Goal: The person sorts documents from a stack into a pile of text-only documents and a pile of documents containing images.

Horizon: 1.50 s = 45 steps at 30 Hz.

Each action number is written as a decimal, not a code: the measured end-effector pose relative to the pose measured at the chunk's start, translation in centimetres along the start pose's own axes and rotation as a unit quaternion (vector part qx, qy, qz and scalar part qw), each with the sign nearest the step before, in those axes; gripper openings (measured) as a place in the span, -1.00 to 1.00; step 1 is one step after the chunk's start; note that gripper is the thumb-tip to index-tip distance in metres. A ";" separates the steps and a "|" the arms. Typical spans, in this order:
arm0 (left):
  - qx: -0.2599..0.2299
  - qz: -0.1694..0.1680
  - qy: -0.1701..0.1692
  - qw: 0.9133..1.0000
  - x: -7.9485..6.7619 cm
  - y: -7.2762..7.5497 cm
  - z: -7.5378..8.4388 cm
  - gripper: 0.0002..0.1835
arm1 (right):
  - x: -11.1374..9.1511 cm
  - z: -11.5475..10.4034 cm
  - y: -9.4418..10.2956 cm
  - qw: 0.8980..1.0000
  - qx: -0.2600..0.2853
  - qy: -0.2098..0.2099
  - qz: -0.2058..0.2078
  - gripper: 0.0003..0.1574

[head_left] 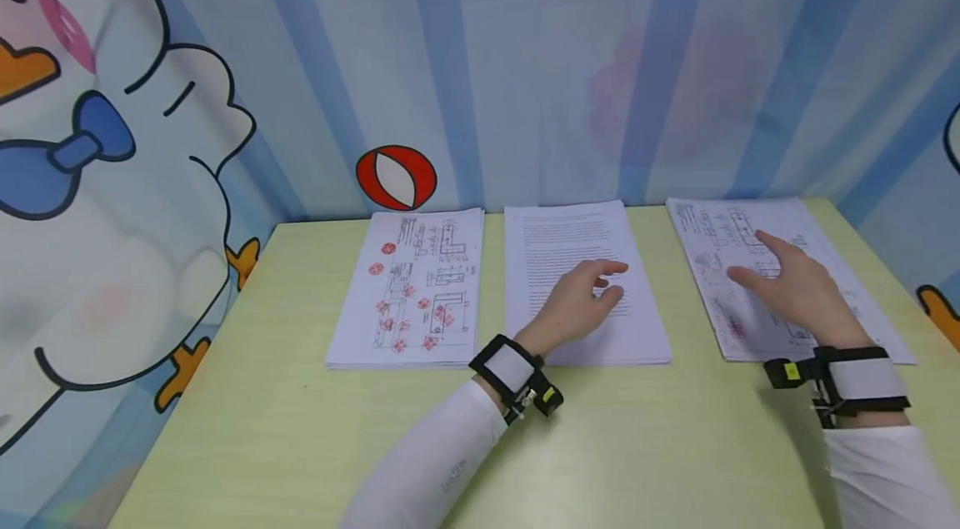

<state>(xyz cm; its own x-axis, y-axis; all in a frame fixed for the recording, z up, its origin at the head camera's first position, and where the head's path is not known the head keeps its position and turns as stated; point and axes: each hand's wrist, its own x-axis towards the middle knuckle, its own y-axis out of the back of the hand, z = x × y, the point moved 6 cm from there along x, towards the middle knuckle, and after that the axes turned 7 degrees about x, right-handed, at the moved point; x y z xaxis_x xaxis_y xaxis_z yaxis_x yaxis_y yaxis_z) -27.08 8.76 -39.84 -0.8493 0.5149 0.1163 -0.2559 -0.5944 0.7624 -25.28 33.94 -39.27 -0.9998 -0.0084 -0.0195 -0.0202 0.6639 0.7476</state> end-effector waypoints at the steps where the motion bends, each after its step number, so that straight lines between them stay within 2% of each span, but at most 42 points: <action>1: -0.012 -0.002 0.003 1.000 0.3 -0.3 0.2 -0.61 | 0.0 0.6 0.3 1.000 0.000 -0.009 0.000 0.14; 5: -0.054 -0.007 0.028 0.998 1.1 -1.6 1.1 -0.62 | 0.0 2.8 1.0 0.999 -0.002 -0.036 -0.008 0.20; 10: -0.072 -0.021 0.052 0.996 2.0 -3.9 2.4 -0.62 | 0.1 4.9 1.5 0.997 0.001 -0.071 -0.018 0.24; 13: -0.092 -0.034 0.076 0.992 2.3 -5.3 3.2 -0.59 | 0.1 6.3 1.7 0.996 0.004 -0.090 -0.010 0.24; 18: -0.155 -0.052 0.129 0.978 2.7 -7.2 3.9 -0.49 | 0.5 9.1 1.9 0.992 0.004 -0.124 0.018 0.24; 22: -0.188 -0.063 0.170 0.965 2.8 -8.7 3.9 -0.48 | 0.6 11.2 2.2 0.984 -0.002 -0.173 0.046 0.18; 27: -0.224 -0.067 0.205 0.951 2.6 -10.1 3.8 -0.50 | -0.3 11.8 2.3 0.973 0.008 -0.222 0.064 0.06; 29: -0.253 -0.070 0.212 0.941 2.6 -10.6 3.9 -0.51 | -0.6 11.5 2.2 0.972 0.010 -0.226 0.069 0.03; 30: -0.277 -0.073 0.214 0.934 2.6 -10.9 3.9 -0.51 | -0.7 11.3 2.2 0.971 0.012 -0.227 0.071 0.02; 35: -0.414 -0.067 0.224 0.880 3.0 -11.9 3.9 -0.49 | -0.6 10.9 2.0 0.971 0.004 -0.229 0.067 -0.02; 36: -0.434 -0.064 0.225 0.870 3.0 -11.9 3.9 -0.48 | -0.6 10.9 1.9 0.971 0.002 -0.230 0.064 -0.02; 37: -0.446 -0.059 0.226 0.864 3.0 -12.0 3.8 -0.48 | -0.5 10.9 1.9 0.971 -0.002 -0.229 0.063 -0.03; 39: -0.462 -0.053 0.225 0.856 2.9 -12.0 3.7 -0.46 | -0.5 10.8 1.8 0.972 -0.009 -0.225 0.061 -0.03; 45: -0.483 -0.050 0.226 0.845 2.9 -12.1 3.6 -0.42 | -0.7 10.5 1.9 0.974 -0.023 -0.217 0.066 -0.04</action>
<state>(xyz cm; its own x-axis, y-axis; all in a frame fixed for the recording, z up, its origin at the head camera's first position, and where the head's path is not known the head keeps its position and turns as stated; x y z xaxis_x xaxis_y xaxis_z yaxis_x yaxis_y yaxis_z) -24.78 19.68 -46.42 -0.8346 0.4344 -0.3386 -0.4095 -0.9005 -0.1459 -24.53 43.08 -44.80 -0.8969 0.3978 -0.1934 0.0975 0.6044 0.7907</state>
